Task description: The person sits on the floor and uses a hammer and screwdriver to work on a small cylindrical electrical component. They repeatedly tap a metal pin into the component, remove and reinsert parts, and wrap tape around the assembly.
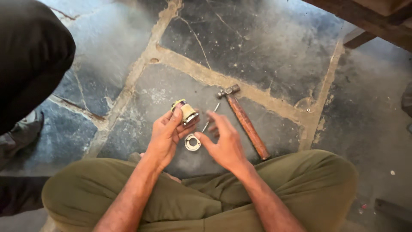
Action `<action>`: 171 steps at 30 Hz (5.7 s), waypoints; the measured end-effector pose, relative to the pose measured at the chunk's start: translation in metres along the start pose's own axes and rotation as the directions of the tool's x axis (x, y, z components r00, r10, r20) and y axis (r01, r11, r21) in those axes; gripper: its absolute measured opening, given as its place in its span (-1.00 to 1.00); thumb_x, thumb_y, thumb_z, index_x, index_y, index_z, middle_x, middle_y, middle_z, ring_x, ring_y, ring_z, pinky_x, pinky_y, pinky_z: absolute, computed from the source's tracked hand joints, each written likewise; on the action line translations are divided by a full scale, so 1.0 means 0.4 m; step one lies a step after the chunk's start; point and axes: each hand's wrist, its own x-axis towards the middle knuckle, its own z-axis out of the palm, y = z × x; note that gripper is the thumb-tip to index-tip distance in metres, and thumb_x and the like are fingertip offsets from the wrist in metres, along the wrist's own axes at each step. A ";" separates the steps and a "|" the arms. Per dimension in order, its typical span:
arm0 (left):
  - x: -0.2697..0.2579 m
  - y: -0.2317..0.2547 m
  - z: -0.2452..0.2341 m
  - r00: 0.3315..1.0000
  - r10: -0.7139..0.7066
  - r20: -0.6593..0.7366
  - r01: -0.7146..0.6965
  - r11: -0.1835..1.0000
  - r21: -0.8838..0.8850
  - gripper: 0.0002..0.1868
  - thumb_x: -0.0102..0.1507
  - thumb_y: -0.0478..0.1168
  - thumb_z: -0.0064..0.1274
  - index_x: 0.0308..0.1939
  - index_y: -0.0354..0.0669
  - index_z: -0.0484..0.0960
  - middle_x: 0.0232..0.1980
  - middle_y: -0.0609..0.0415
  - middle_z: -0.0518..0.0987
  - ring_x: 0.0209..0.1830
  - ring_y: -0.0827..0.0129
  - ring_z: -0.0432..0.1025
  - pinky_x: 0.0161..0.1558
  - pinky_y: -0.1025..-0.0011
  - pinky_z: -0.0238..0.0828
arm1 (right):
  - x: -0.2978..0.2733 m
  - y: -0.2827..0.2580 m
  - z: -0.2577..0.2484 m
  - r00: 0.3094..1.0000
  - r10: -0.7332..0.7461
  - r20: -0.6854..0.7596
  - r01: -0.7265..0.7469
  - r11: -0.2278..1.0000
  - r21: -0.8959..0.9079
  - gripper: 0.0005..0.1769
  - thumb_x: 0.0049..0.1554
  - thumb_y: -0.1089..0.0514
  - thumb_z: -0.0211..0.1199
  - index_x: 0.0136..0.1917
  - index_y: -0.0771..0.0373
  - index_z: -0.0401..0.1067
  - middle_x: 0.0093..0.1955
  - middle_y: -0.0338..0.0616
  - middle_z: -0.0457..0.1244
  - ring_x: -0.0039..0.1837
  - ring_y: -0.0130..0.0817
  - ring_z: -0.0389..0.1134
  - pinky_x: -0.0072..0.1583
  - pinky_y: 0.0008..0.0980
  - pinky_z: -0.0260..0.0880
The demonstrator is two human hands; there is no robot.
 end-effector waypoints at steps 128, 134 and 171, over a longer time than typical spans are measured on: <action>0.051 0.011 -0.104 0.936 0.352 0.021 -0.081 0.155 0.985 -0.38 0.10 -0.37 0.13 0.27 -0.17 0.48 0.28 -0.23 0.46 0.24 -0.17 0.38 0.21 0.10 0.32 | 0.013 -0.010 -0.032 0.991 -0.111 0.068 0.119 0.984 -0.131 -0.67 0.11 0.16 0.32 0.16 0.21 0.51 -0.05 -0.01 0.30 -0.06 -0.02 0.40 -0.05 -0.14 0.38; 0.041 0.000 -0.092 0.930 0.362 -0.058 -0.012 0.187 0.982 -0.50 0.25 -0.31 0.10 0.30 -0.13 0.49 0.19 -0.21 0.58 0.19 -0.14 0.47 0.16 0.13 0.39 | -0.009 -0.033 -0.013 0.988 -0.089 0.124 0.118 0.961 -0.252 -0.66 0.16 0.11 0.29 0.21 0.16 0.51 -0.13 -0.05 0.29 -0.15 0.00 0.39 -0.13 -0.08 0.36; 0.074 -0.008 -0.039 0.958 0.276 -0.083 0.003 0.278 0.961 -0.42 -0.02 -0.29 0.36 0.11 0.02 0.69 0.10 -0.02 0.66 0.14 0.05 0.52 0.14 0.21 0.43 | -0.032 -0.046 -0.009 0.968 -0.188 0.168 0.249 0.818 -0.519 -0.57 0.09 0.20 0.31 0.26 0.06 0.51 -0.17 -0.05 0.23 -0.26 -0.01 0.39 -0.23 -0.06 0.37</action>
